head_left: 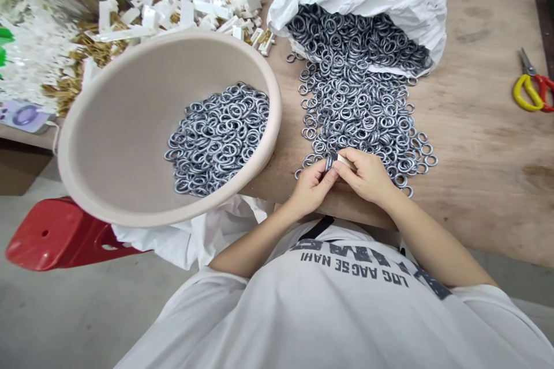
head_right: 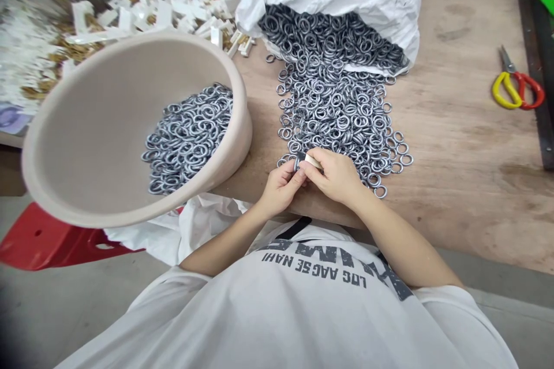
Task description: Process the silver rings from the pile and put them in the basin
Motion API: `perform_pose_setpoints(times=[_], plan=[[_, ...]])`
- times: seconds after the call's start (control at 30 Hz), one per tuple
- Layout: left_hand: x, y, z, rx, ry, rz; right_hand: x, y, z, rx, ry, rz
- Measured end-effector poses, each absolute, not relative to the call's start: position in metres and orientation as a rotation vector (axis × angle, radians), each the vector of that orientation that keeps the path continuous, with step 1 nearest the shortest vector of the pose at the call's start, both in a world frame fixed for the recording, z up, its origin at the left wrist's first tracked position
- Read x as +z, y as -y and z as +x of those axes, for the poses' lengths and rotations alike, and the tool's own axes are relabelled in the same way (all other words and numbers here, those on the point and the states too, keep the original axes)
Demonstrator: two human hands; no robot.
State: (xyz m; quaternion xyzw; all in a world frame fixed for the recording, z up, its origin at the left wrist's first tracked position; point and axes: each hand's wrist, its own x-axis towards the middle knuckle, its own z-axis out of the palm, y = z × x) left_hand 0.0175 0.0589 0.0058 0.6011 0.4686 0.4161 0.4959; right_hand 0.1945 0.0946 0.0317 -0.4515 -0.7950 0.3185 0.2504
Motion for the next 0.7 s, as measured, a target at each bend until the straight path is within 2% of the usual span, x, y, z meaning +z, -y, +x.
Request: perform_pose_setpoints(times=[0.7], plan=[[0.0017, -0.0583, 0.0175, 1.021, -1.1, 1.455, 0.0328, -0.0948, 0.1945, 0.819, 2.207, -1.238]])
